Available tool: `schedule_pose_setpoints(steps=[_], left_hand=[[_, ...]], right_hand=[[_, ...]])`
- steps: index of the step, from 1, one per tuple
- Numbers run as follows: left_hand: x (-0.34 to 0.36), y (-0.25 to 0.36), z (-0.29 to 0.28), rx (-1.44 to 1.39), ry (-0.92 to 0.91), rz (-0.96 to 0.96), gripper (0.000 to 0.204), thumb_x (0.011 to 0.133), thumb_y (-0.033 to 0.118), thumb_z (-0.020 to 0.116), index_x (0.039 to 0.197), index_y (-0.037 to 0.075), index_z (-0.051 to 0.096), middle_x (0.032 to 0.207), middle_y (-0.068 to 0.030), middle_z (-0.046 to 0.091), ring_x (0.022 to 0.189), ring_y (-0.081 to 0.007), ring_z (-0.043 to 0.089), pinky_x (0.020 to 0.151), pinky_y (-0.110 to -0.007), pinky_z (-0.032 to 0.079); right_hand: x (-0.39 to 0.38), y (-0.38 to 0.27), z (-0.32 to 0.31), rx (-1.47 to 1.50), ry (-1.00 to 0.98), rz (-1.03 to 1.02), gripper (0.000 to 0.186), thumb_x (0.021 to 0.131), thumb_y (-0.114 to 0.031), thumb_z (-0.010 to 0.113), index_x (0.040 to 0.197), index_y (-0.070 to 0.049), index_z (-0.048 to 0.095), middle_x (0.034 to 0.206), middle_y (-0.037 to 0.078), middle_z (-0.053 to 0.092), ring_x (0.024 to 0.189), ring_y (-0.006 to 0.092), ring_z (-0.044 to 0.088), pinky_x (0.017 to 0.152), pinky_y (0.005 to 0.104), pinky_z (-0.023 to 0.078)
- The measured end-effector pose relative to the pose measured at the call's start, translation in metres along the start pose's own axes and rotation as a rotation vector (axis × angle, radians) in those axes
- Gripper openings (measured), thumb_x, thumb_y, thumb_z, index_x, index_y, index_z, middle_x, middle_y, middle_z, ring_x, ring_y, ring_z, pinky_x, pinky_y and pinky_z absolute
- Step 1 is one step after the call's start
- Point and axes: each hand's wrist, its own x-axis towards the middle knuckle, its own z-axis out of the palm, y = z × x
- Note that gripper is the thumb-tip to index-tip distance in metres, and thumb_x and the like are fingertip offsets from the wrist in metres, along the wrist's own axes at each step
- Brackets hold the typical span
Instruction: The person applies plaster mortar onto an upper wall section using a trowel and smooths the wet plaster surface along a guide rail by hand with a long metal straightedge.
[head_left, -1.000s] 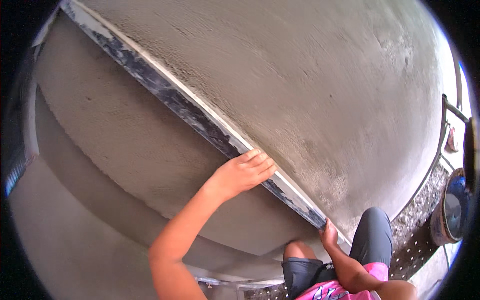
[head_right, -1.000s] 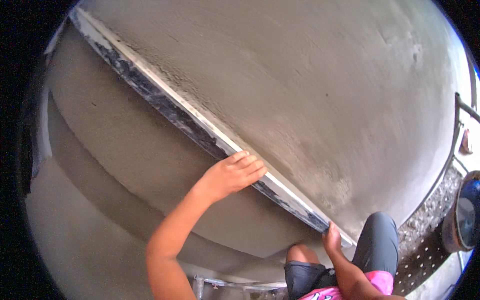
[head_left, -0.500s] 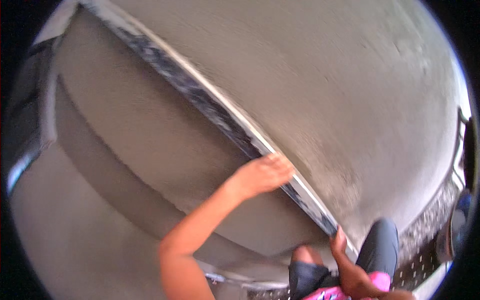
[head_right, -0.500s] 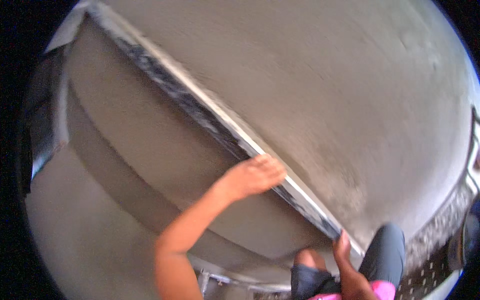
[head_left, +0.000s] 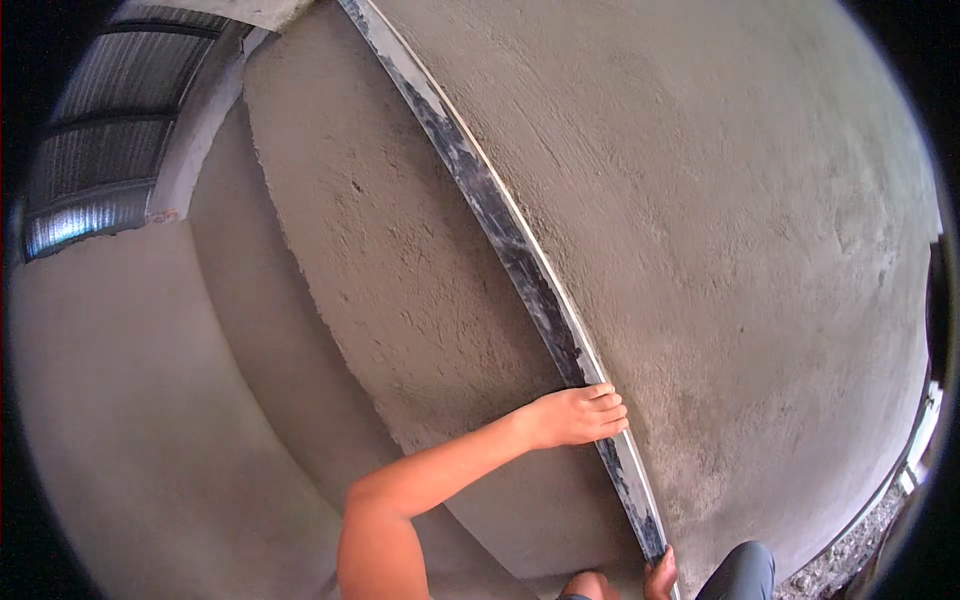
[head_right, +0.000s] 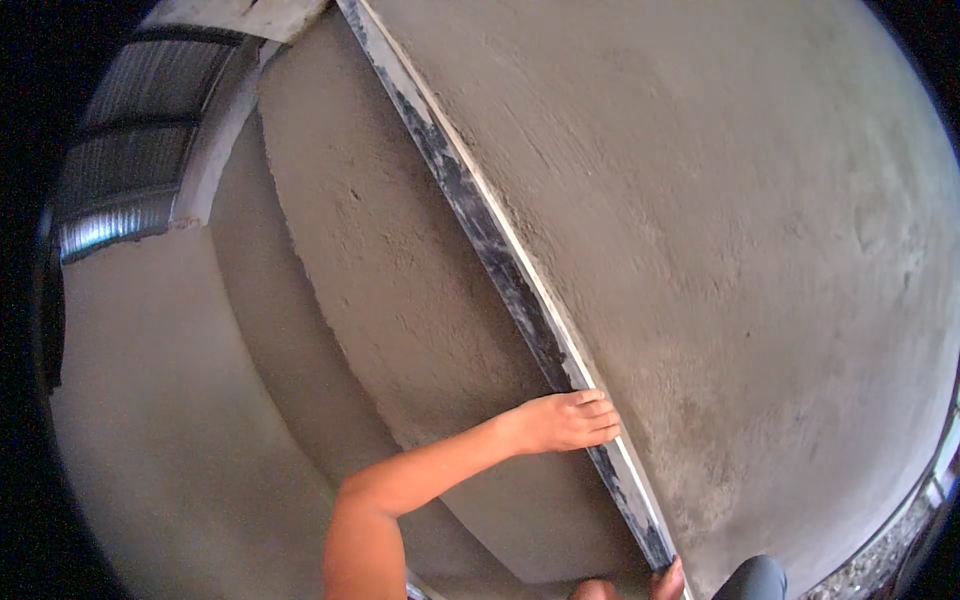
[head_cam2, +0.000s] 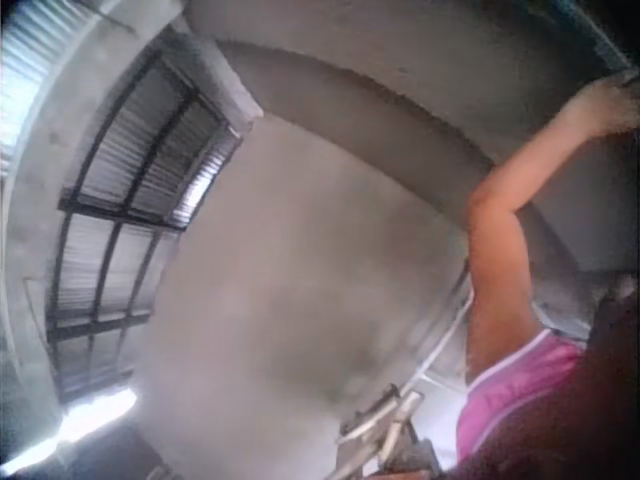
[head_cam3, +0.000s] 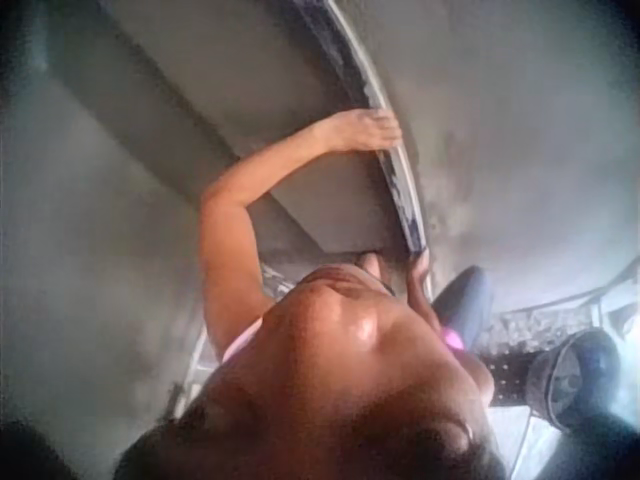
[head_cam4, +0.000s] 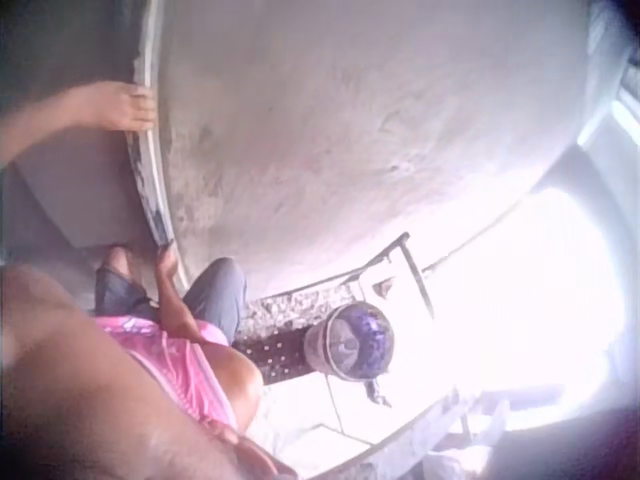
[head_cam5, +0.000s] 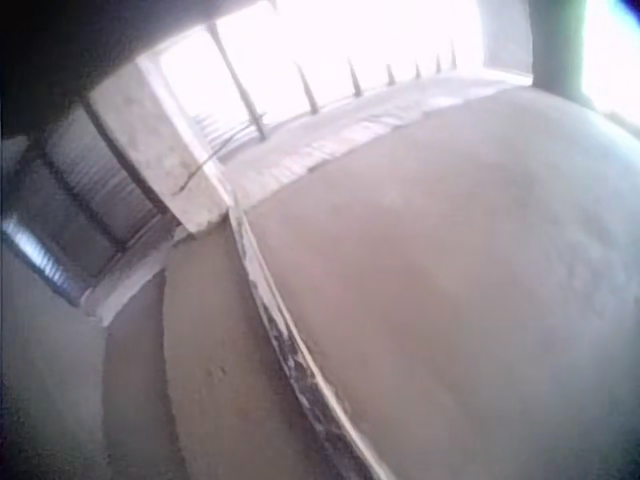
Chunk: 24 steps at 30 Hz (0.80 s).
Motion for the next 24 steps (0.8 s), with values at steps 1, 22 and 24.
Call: schedule_pose_setpoints(steps=[1, 22, 24], left_hand=[[0.011, -0.005, -0.001, 0.011, 0.021, 0.016, 0.021, 0.086, 0.021, 0.059, 0.105, 0.012, 0.06, 0.1, 0.0007, 0.056, 0.107, -0.0163, 0.055, 0.112, -0.034, 0.038], [-0.004, -0.002, 0.003, -0.12, -0.239, -0.011, 0.043, 0.089, 0.023, 0.058, 0.131, 0.015, 0.059, 0.128, 0.0007, 0.059, 0.126, -0.0164, 0.053, 0.117, -0.036, 0.035], [0.006, -0.004, 0.001, -0.136, -0.239, -0.016, 0.043, 0.09, 0.022, 0.058, 0.131, 0.015, 0.059, 0.129, 0.0004, 0.059, 0.126, -0.0167, 0.053, 0.117, -0.036, 0.035]], right_hand=[[0.013, 0.015, 0.003, 0.019, 0.047, -0.019, 0.057, 0.089, -0.023, 0.071, 0.139, 0.0, 0.056, 0.131, 0.024, 0.063, 0.125, 0.0389, 0.059, 0.106, 0.0425, 0.046], [0.0, 0.015, 0.009, -0.158, 0.022, -0.137, 0.07, 0.076, -0.002, 0.074, 0.14, 0.0, 0.047, 0.121, 0.028, 0.063, 0.113, 0.0456, 0.06, 0.097, 0.0483, 0.05], [0.008, 0.021, 0.006, -0.136, 0.092, -0.188, 0.068, 0.076, -0.001, 0.073, 0.139, 0.001, 0.047, 0.121, 0.028, 0.062, 0.114, 0.0447, 0.06, 0.1, 0.0477, 0.049]])
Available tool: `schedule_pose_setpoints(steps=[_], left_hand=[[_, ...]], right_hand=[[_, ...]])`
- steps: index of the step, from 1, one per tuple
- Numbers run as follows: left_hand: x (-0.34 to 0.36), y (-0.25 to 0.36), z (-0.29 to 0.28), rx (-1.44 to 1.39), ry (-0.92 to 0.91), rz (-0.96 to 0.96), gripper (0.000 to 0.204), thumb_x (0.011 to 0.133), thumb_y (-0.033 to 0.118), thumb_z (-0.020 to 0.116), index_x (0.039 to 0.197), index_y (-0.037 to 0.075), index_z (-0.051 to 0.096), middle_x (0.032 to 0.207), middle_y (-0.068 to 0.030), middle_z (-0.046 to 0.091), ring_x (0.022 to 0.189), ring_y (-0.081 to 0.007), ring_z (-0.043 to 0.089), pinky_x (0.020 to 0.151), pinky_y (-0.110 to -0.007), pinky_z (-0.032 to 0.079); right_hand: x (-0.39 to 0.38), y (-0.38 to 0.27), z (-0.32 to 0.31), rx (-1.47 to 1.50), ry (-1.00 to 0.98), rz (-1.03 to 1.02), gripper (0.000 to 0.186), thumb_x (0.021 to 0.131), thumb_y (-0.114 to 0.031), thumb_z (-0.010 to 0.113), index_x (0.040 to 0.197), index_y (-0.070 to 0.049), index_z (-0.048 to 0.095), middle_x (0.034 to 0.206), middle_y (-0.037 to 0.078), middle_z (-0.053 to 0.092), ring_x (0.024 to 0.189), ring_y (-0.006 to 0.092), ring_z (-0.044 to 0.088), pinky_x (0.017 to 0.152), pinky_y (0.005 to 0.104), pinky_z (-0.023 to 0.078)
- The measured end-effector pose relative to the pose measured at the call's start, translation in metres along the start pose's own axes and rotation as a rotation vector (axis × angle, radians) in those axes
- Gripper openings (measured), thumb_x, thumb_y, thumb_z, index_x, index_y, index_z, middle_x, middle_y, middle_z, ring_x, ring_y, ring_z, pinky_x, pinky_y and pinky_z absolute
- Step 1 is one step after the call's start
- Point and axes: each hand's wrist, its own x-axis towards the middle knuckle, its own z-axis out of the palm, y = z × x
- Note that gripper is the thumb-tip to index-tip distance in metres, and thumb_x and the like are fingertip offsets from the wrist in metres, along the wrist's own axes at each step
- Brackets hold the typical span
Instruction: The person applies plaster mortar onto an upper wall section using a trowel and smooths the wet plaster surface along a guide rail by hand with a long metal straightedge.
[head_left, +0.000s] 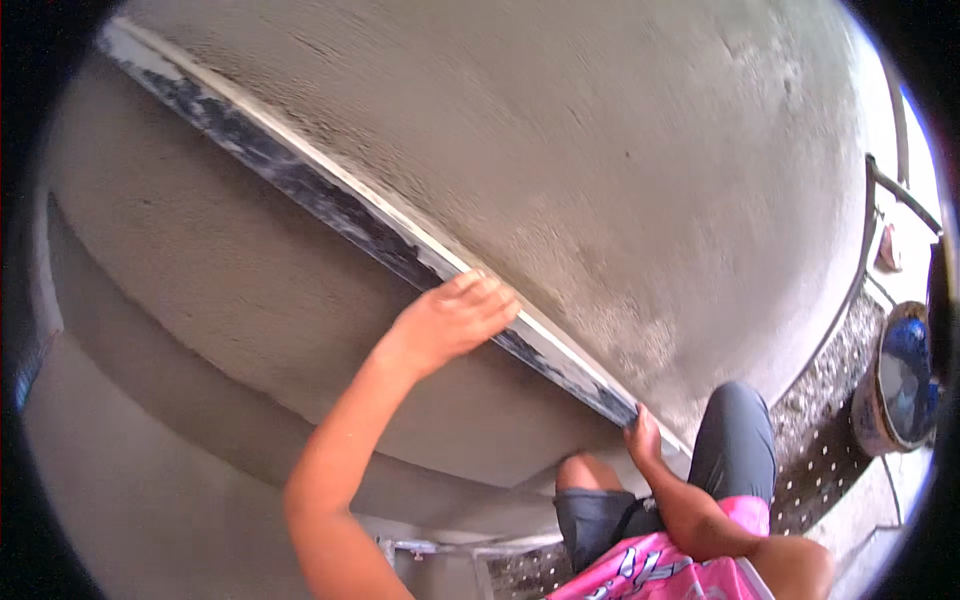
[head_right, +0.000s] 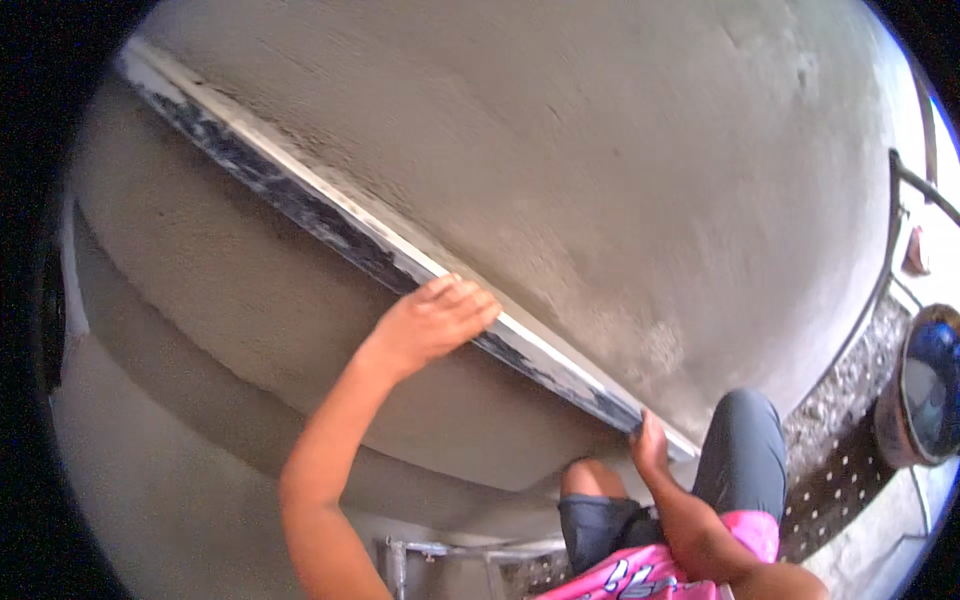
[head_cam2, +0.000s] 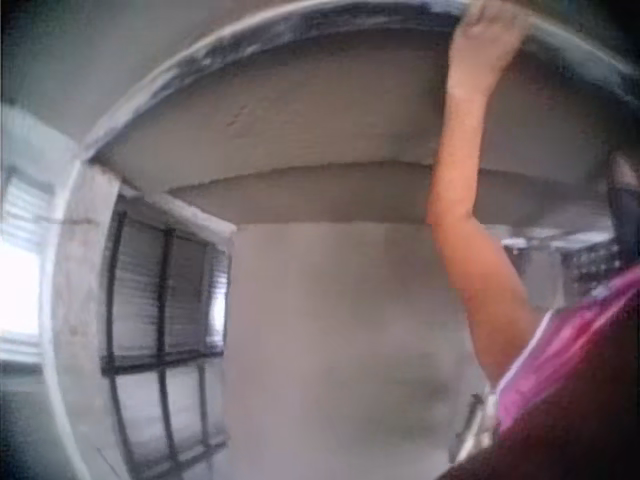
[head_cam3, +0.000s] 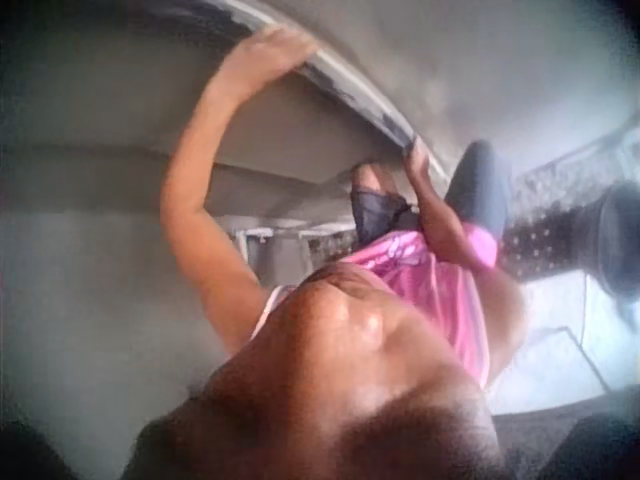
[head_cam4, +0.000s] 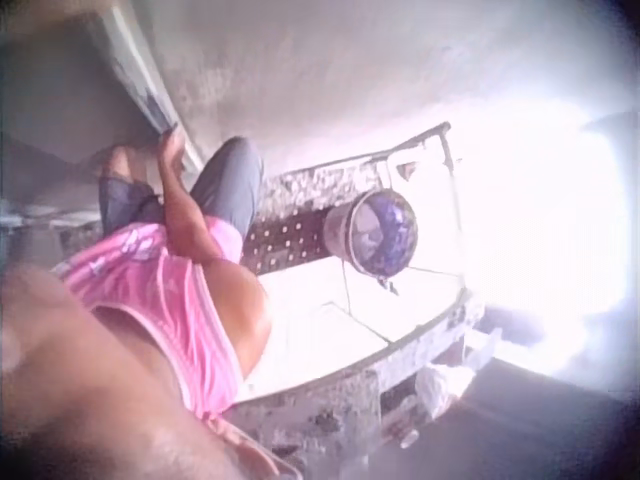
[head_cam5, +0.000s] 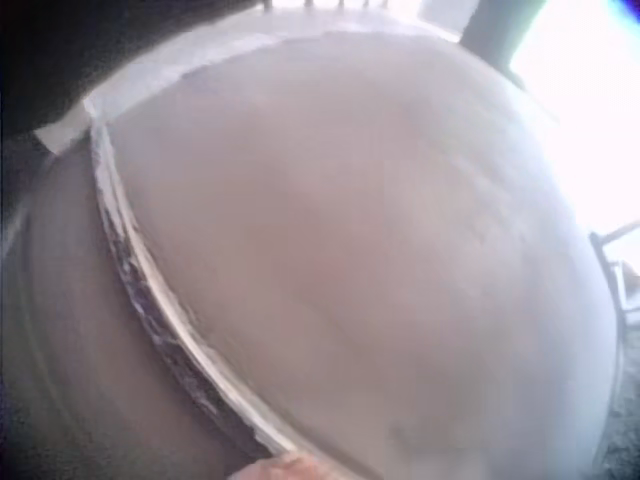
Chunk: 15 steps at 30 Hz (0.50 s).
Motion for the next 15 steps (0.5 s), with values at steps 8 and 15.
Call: schedule_pose_setpoints(steps=[8, 15], left_hand=[[0.005, 0.0, -0.003, 0.014, -0.1, -0.033, 0.044, 0.09, 0.019, 0.058, 0.133, 0.016, 0.057, 0.132, 0.0012, 0.059, 0.129, -0.016, 0.052, 0.117, -0.038, 0.035], [0.011, 0.002, -0.011, -0.029, -0.142, -0.079, 0.066, 0.073, 0.015, 0.079, 0.135, 0.017, 0.055, 0.133, 0.0031, 0.057, 0.131, -0.0168, 0.05, 0.119, -0.039, 0.033]], right_hand=[[0.003, 0.013, 0.012, -0.034, 0.065, -0.056, 0.074, 0.076, -0.009, 0.078, 0.142, -0.002, 0.045, 0.12, 0.026, 0.063, 0.112, 0.0432, 0.059, 0.097, 0.048, 0.049], [0.002, 0.003, 0.012, -0.015, 0.03, -0.078, 0.077, 0.076, -0.012, 0.081, 0.143, -0.001, 0.044, 0.129, 0.024, 0.061, 0.118, 0.0409, 0.059, 0.102, 0.0466, 0.047]])
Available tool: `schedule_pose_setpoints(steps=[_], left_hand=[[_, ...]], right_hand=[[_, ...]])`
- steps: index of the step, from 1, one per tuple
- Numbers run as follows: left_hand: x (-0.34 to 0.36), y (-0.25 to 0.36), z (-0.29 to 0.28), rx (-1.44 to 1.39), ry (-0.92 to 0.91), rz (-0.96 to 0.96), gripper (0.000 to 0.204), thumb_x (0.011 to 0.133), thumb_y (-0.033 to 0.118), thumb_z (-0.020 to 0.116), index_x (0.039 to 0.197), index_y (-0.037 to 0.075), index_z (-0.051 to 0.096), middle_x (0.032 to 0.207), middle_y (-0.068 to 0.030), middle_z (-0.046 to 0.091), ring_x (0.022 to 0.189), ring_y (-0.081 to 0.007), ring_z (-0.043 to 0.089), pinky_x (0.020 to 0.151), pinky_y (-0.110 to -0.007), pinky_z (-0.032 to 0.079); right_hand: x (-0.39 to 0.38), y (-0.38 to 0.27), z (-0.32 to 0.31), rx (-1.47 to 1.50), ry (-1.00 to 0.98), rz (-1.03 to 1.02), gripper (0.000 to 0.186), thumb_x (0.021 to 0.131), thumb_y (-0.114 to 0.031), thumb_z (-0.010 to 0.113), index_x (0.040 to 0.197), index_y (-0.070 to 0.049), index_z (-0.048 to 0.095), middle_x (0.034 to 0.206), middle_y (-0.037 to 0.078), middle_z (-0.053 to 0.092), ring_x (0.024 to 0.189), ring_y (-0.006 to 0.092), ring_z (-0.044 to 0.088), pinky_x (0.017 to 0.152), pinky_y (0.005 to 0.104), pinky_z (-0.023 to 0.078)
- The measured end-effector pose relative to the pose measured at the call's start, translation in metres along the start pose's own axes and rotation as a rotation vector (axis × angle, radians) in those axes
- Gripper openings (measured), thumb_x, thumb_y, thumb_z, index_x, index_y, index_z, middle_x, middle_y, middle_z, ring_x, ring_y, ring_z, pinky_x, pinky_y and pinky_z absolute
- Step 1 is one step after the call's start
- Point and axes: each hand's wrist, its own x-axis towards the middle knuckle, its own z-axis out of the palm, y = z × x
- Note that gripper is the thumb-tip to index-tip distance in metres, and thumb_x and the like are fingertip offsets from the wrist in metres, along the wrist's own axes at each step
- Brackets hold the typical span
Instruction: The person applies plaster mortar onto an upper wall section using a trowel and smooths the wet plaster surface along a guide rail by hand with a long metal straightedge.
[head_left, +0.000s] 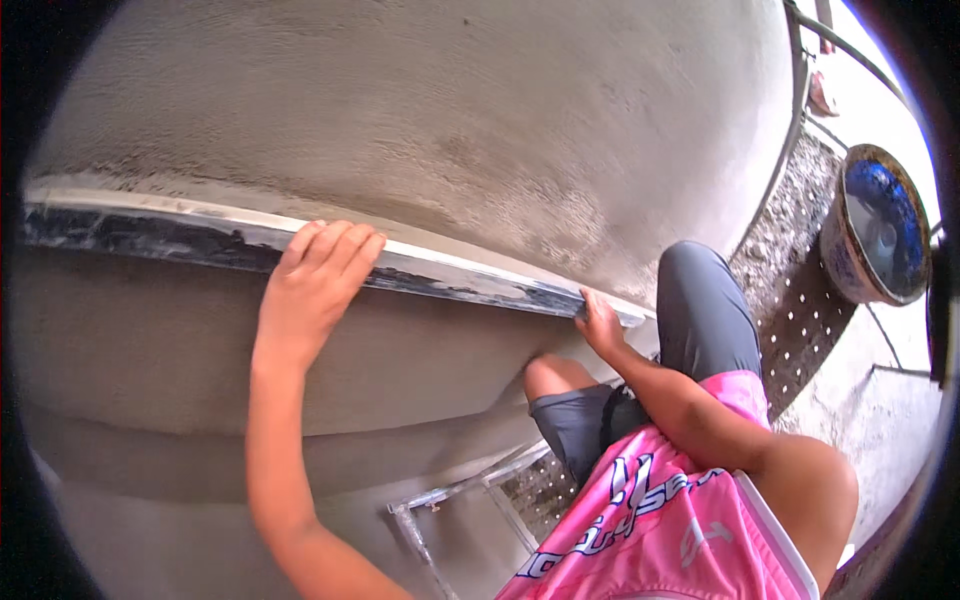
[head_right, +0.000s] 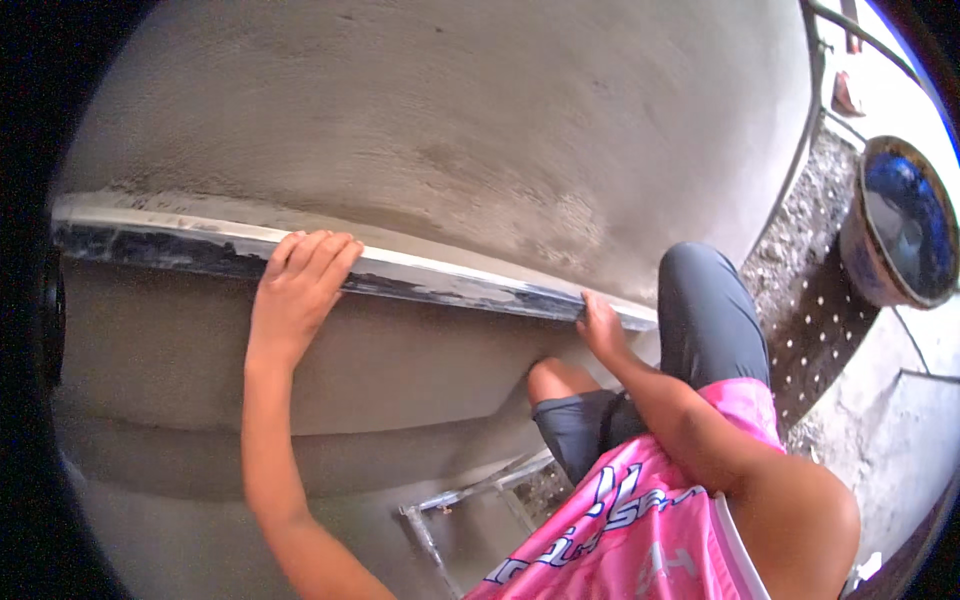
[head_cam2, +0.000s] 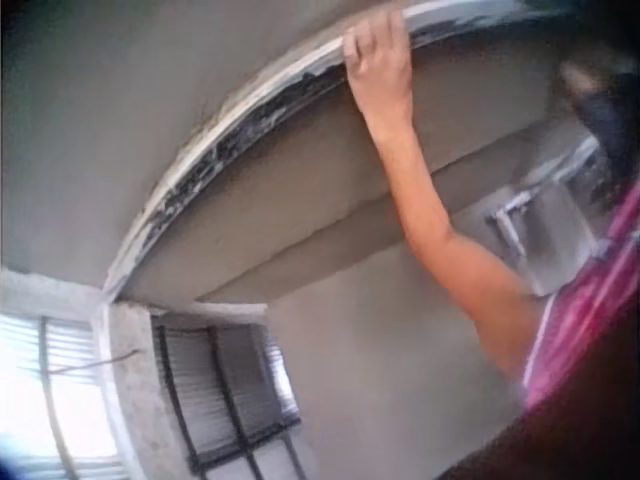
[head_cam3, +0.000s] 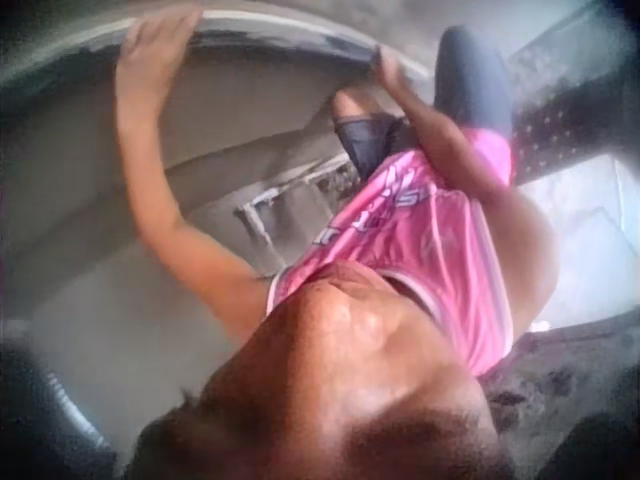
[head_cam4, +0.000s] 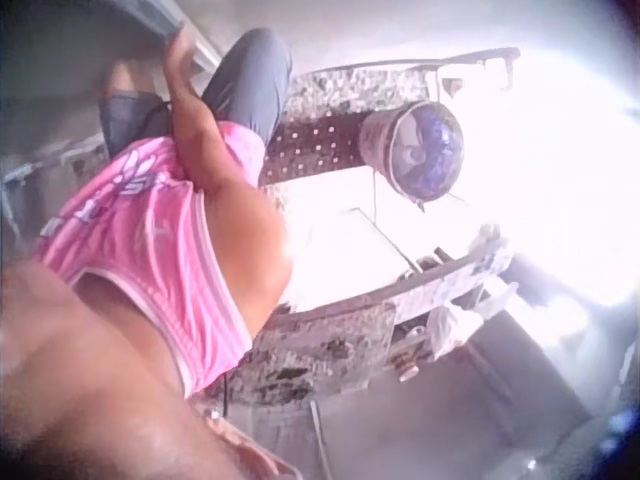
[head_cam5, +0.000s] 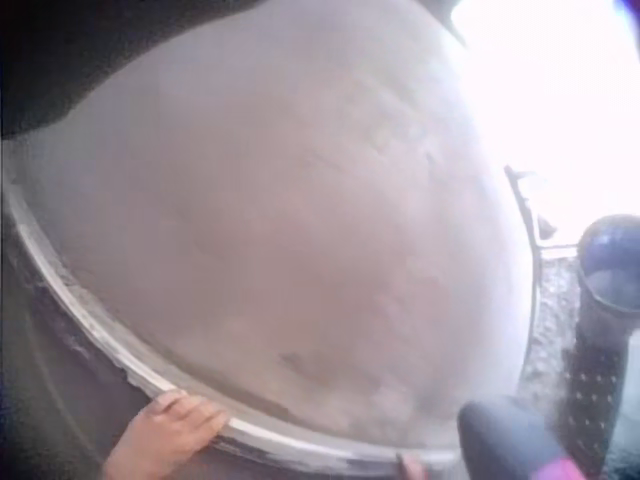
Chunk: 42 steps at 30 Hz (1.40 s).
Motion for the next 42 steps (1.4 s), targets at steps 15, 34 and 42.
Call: schedule_pose_setpoints(steps=[15, 34, 42], left_hand=[[0.001, 0.011, 0.008, -0.024, -0.094, -0.067, 0.076, 0.071, 0.008, 0.081, 0.141, 0.02, 0.052, 0.141, 0.0041, 0.054, 0.135, -0.0169, 0.047, 0.124, -0.039, 0.031], [0.004, 0.011, 0.01, 0.066, -0.086, -0.055, 0.072, 0.072, 0.011, 0.078, 0.139, 0.021, 0.054, 0.138, 0.0067, 0.057, 0.132, -0.0145, 0.05, 0.123, -0.036, 0.031], [-0.009, 0.011, 0.016, 0.012, -0.13, -0.071, 0.084, 0.067, 0.008, 0.082, 0.144, 0.022, 0.051, 0.144, 0.0063, 0.053, 0.137, -0.0155, 0.046, 0.125, -0.037, 0.029]], right_hand=[[0.0, -0.006, -0.02, 0.041, 0.053, 0.009, 0.068, 0.073, -0.006, 0.078, 0.135, 0.002, 0.05, 0.127, 0.026, 0.061, 0.116, 0.0427, 0.06, 0.101, 0.0469, 0.049], [-0.022, 0.065, 0.017, -0.014, -0.02, 0.361, 0.071, 0.076, -0.011, 0.078, 0.139, -0.002, 0.049, 0.137, 0.019, 0.057, 0.127, 0.037, 0.054, 0.109, 0.0455, 0.043], [-0.026, 0.059, 0.016, -0.019, -0.023, 0.281, 0.069, 0.074, -0.012, 0.079, 0.138, -0.005, 0.052, 0.131, 0.017, 0.062, 0.123, 0.0349, 0.059, 0.105, 0.0465, 0.045]])
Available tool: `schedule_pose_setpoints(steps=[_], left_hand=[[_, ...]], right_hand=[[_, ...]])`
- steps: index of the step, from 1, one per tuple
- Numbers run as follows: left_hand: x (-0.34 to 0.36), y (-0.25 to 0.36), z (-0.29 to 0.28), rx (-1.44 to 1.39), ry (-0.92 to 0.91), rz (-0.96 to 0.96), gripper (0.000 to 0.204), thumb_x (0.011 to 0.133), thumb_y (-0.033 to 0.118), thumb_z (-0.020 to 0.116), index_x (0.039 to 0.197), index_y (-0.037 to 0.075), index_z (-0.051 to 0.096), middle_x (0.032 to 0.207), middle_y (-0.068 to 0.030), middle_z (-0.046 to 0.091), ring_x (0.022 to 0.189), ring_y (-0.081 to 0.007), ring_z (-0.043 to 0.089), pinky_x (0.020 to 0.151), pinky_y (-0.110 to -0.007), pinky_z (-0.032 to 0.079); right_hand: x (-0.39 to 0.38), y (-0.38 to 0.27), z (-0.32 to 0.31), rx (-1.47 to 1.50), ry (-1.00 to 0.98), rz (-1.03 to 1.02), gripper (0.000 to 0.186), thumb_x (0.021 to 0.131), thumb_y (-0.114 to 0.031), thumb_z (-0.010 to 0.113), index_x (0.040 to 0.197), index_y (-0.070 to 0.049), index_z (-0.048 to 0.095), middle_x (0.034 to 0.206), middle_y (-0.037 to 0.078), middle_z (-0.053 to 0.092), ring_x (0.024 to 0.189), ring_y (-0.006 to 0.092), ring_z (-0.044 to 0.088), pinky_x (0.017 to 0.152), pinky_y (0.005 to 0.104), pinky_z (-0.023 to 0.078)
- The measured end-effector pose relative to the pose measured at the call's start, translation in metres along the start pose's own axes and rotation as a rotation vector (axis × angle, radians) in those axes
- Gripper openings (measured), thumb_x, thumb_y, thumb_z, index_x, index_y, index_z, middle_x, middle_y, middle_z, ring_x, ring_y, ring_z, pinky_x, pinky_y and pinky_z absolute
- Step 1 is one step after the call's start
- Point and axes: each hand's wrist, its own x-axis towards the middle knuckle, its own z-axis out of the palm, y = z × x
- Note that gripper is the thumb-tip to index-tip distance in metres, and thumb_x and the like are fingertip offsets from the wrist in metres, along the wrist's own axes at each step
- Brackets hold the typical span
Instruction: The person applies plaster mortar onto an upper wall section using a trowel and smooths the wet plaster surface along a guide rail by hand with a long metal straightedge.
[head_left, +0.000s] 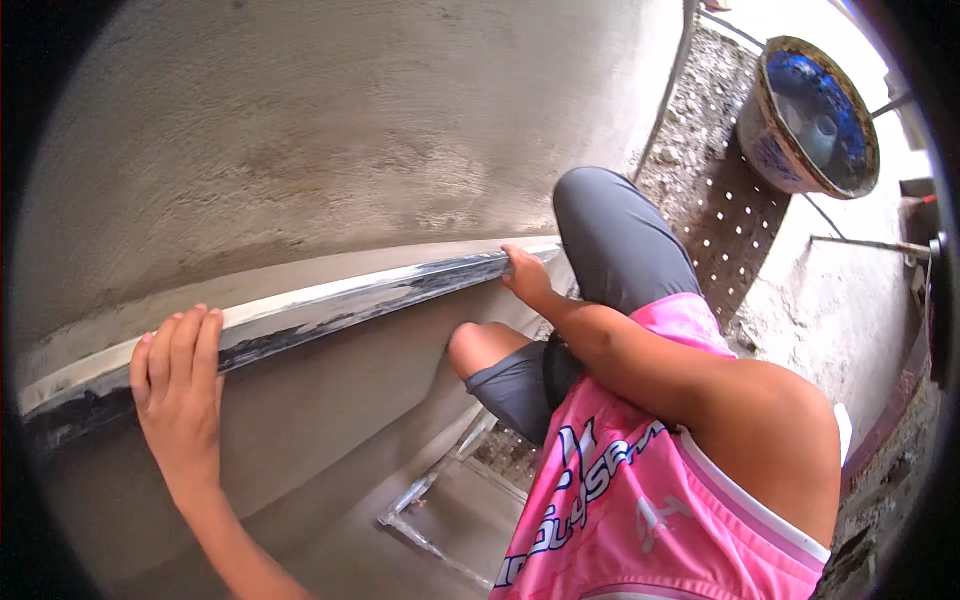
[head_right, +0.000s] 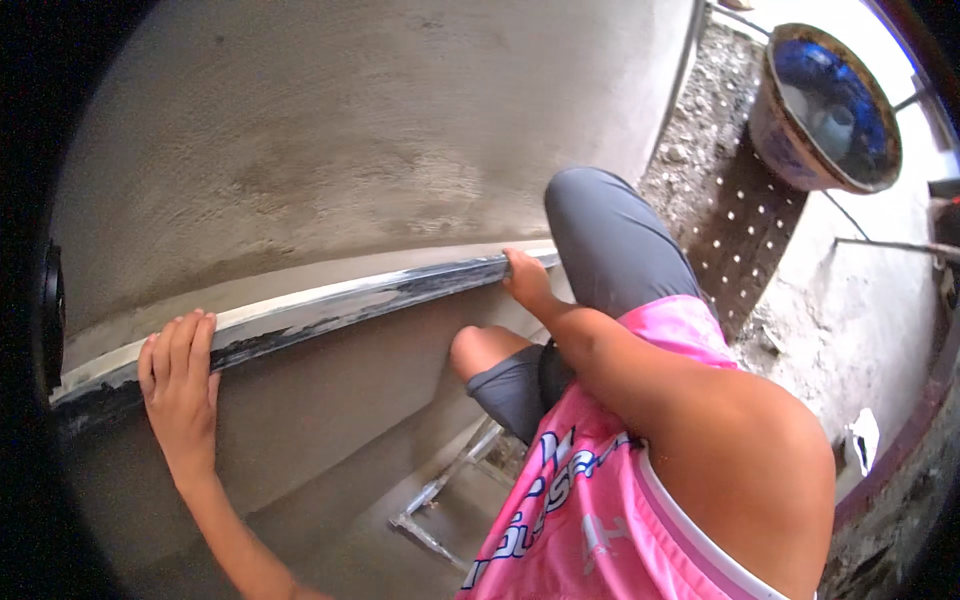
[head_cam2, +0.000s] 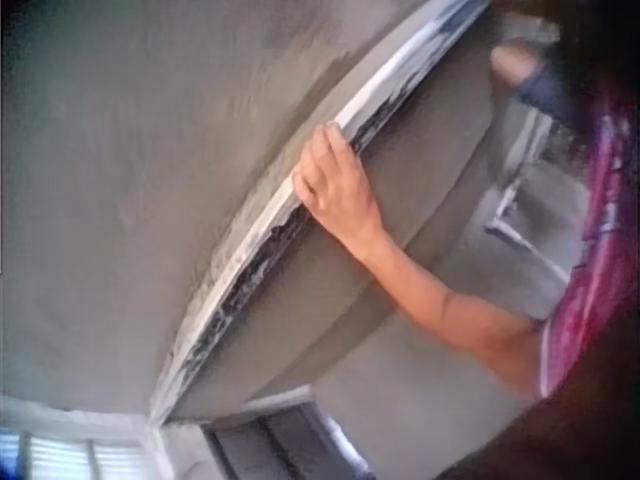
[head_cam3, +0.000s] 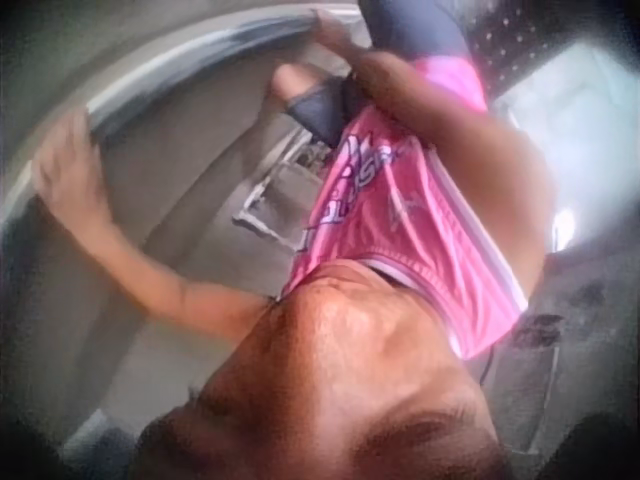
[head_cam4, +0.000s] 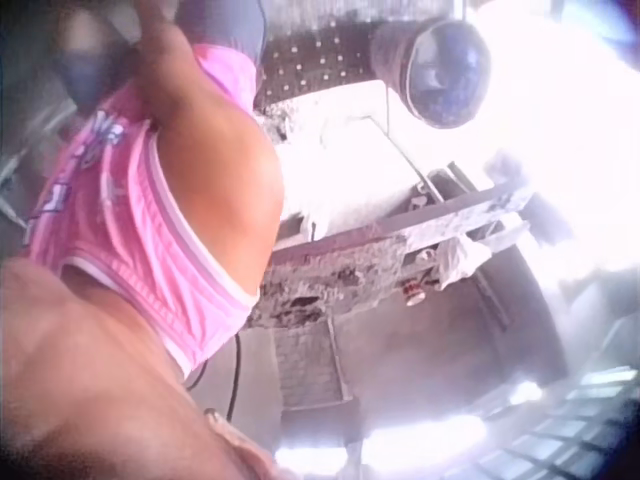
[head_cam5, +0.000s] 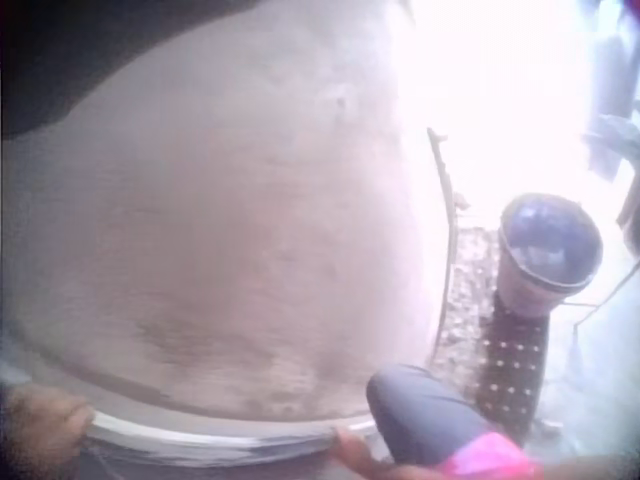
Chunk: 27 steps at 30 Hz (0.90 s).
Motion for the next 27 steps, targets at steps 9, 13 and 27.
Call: schedule_pose_setpoints(steps=[9, 13, 27], left_hand=[[0.002, -0.006, -0.011, 0.013, 0.102, 0.041, 0.051, 0.08, 0.019, 0.07, 0.13, 0.02, 0.06, 0.133, 0.0065, 0.059, 0.129, -0.014, 0.051, 0.117, -0.038, 0.035], [0.015, -0.006, 0.009, -0.018, 0.21, 0.061, 0.04, 0.086, 0.021, 0.061, 0.126, 0.017, 0.062, 0.129, 0.005, 0.06, 0.124, -0.013, 0.054, 0.114, -0.036, 0.035], [0.007, -0.011, -0.004, -0.03, 0.267, 0.084, 0.037, 0.086, 0.022, 0.06, 0.123, 0.016, 0.063, 0.122, 0.0038, 0.061, 0.119, -0.0135, 0.056, 0.111, -0.034, 0.037]], right_hand=[[0.003, -0.008, 0.005, -0.067, -0.064, -0.027, 0.077, 0.072, -0.015, 0.081, 0.141, -0.007, 0.049, 0.127, 0.017, 0.065, 0.115, 0.0348, 0.064, 0.098, 0.0446, 0.05], [0.02, 0.01, -0.009, -0.173, -0.109, 0.076, 0.083, 0.072, -0.017, 0.082, 0.145, -0.006, 0.044, 0.13, 0.016, 0.064, 0.117, 0.0352, 0.062, 0.1, 0.0444, 0.048], [0.019, -0.236, -0.106, 0.261, -0.086, -0.616, 0.091, 0.076, -0.02, 0.085, 0.15, -0.001, 0.036, 0.149, 0.022, 0.046, 0.14, 0.0395, 0.043, 0.119, 0.0501, 0.032]])
